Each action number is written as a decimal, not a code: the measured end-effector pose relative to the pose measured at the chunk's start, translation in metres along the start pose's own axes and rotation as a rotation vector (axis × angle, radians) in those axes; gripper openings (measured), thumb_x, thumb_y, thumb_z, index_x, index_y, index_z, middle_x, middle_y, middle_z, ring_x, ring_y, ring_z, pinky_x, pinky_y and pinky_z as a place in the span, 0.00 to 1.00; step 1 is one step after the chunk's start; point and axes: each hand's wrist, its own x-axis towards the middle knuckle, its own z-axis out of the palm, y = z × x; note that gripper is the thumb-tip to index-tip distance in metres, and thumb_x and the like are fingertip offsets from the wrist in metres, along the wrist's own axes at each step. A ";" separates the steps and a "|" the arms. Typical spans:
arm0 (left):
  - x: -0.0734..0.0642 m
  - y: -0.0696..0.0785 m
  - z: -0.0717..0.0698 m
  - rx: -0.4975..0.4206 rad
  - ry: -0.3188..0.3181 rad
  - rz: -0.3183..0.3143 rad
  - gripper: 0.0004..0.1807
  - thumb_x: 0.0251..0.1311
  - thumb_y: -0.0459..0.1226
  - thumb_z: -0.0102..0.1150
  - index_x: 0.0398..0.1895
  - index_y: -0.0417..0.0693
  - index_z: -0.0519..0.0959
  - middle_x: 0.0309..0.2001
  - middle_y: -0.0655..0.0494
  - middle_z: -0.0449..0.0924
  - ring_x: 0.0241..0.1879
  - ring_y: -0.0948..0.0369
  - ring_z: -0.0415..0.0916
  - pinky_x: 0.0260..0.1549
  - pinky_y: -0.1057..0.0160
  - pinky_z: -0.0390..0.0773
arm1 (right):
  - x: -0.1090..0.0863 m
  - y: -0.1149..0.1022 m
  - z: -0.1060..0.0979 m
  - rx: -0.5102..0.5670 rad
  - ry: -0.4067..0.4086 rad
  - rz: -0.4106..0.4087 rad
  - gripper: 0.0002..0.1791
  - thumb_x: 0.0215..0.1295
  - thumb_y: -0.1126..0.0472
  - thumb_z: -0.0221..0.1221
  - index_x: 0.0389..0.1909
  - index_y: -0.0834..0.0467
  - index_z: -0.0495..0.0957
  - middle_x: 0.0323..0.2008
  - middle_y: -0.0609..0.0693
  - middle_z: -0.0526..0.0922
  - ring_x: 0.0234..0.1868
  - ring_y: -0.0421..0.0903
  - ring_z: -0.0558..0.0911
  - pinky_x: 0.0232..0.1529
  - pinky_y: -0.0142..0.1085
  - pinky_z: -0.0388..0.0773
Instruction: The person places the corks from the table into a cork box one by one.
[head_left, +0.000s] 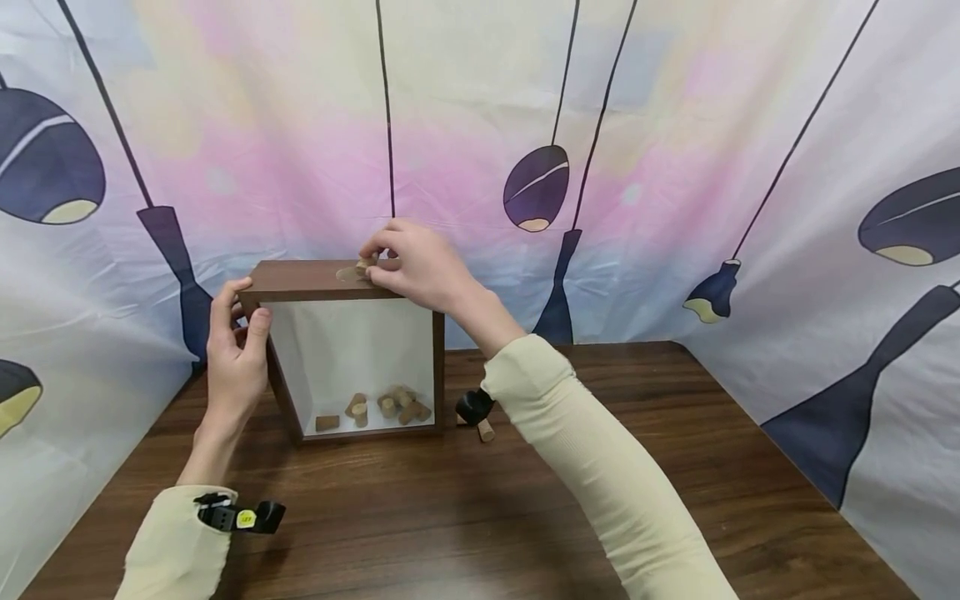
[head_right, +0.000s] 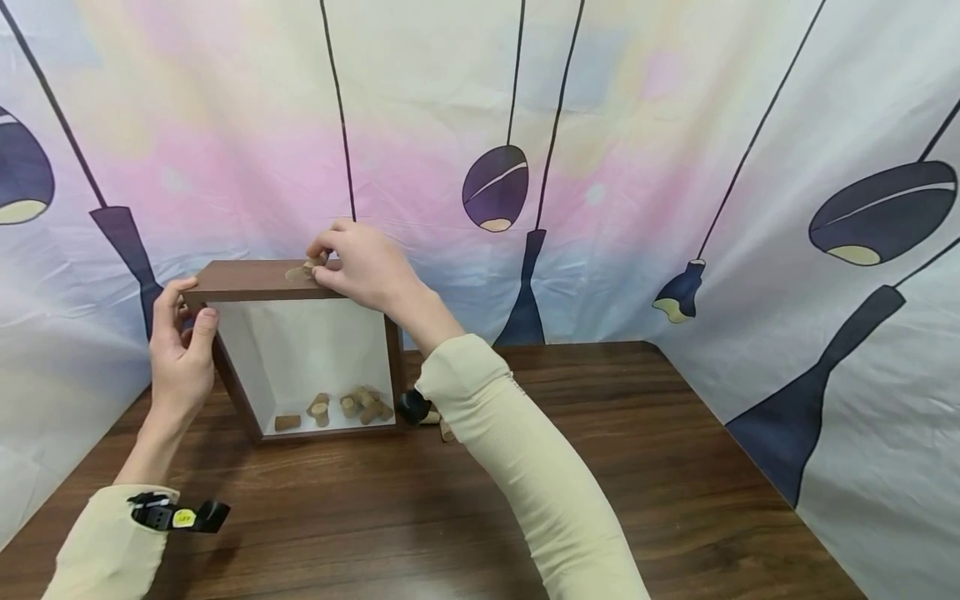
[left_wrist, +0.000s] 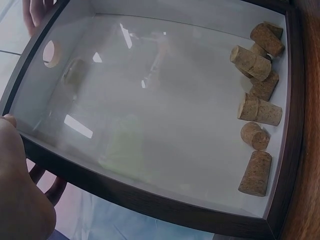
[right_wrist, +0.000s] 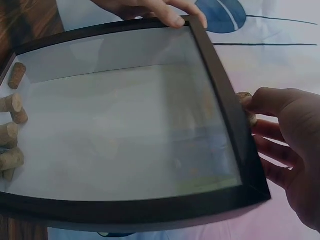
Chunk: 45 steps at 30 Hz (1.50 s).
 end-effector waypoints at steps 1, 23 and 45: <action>0.000 0.000 0.000 -0.003 0.000 0.004 0.24 0.74 0.34 0.48 0.71 0.45 0.64 0.51 0.75 0.64 0.48 0.68 0.65 0.40 0.68 0.61 | 0.002 -0.001 0.001 -0.004 -0.013 0.011 0.11 0.69 0.57 0.60 0.49 0.52 0.84 0.48 0.44 0.81 0.49 0.39 0.79 0.51 0.26 0.73; 0.001 0.002 -0.001 -0.009 0.005 0.038 0.24 0.74 0.33 0.48 0.71 0.43 0.64 0.51 0.74 0.65 0.49 0.68 0.64 0.44 0.69 0.61 | -0.006 0.003 0.008 0.154 0.077 0.072 0.11 0.72 0.54 0.59 0.47 0.55 0.84 0.45 0.47 0.80 0.48 0.40 0.79 0.51 0.24 0.74; 0.000 0.001 0.001 -0.012 0.000 0.031 0.24 0.74 0.33 0.48 0.71 0.44 0.64 0.50 0.74 0.66 0.49 0.68 0.64 0.42 0.69 0.62 | -0.089 0.051 -0.002 0.210 0.213 0.111 0.12 0.70 0.55 0.62 0.49 0.56 0.84 0.44 0.49 0.82 0.46 0.46 0.78 0.47 0.44 0.77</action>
